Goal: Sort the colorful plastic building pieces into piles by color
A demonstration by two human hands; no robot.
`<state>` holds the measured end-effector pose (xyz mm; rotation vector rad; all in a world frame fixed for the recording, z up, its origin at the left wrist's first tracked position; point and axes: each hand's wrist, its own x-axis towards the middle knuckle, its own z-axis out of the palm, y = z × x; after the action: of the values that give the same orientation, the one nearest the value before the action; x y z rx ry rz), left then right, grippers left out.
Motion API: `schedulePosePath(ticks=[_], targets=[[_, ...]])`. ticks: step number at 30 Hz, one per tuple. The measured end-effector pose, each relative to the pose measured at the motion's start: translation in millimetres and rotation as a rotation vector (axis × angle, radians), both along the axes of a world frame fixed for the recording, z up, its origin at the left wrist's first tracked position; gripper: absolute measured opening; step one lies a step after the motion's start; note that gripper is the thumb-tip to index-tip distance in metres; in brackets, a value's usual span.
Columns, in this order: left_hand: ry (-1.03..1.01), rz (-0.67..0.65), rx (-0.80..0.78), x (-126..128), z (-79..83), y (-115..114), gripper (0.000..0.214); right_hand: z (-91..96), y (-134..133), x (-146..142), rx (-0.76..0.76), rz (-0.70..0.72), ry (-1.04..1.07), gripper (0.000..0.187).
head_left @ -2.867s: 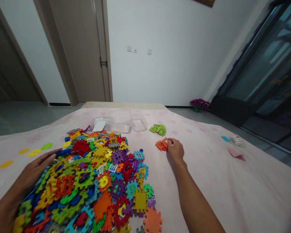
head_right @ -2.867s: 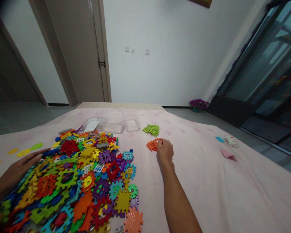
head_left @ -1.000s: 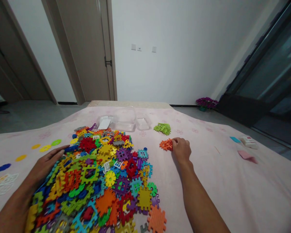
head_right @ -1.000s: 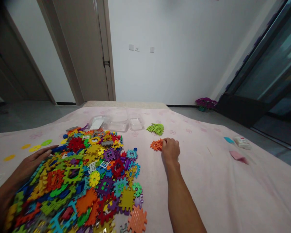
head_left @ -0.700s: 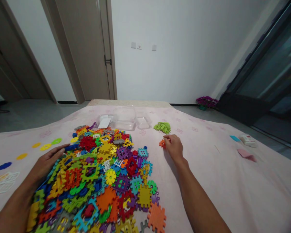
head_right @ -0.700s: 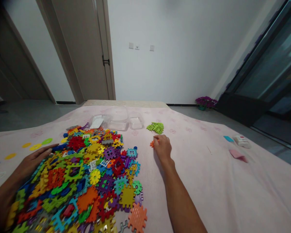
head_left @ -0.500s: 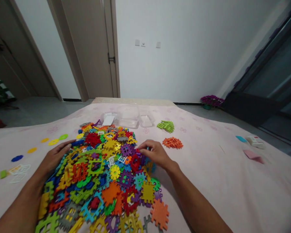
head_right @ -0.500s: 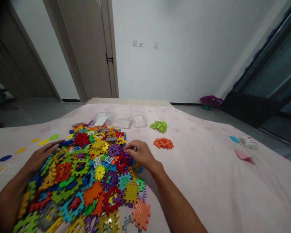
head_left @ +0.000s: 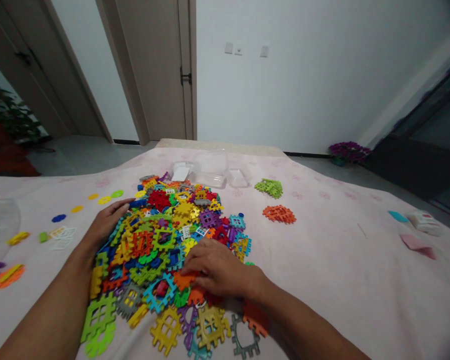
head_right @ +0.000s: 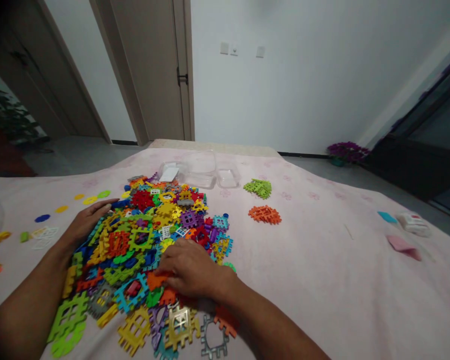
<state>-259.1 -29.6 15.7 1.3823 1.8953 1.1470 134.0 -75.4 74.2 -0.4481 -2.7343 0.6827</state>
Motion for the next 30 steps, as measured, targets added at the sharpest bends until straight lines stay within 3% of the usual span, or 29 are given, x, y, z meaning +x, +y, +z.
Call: schedulePosePath(ticks=[3,6,10,14,18,23,27,30], targets=[[-0.011,0.01,-0.003,2,2.0,-2,0.064,-6.4,3,2,-0.091,-0.129,0.08,0.016],[-0.021,0.011,-0.028,5,4.2,-3,0.066,-7.8,11,6,-0.279,-0.365,0.246,0.015],[0.044,0.032,-0.069,5,5.0,-1,0.069,-9.8,39,28,-0.445,-0.707,0.523,0.031],[0.096,0.037,-0.086,-3,0.2,2,0.073,-21.7,82,83,-0.287,-1.082,0.629,0.041],[0.137,0.051,-0.1,-12,-7.0,5,0.072,-36.5,107,145,-0.079,-1.347,0.468,0.038],[0.145,0.061,-0.08,-12,-7.9,5,0.069,-46.0,108,184,0.146,-1.513,0.228,0.035],[0.139,0.059,-0.089,-10,-6.2,5,0.072,-46.6,106,192,0.248,-1.592,0.119,0.039],[0.123,0.056,-0.086,-9,-4.6,5,0.072,-37.4,105,186,0.315,-1.556,0.146,0.037]])
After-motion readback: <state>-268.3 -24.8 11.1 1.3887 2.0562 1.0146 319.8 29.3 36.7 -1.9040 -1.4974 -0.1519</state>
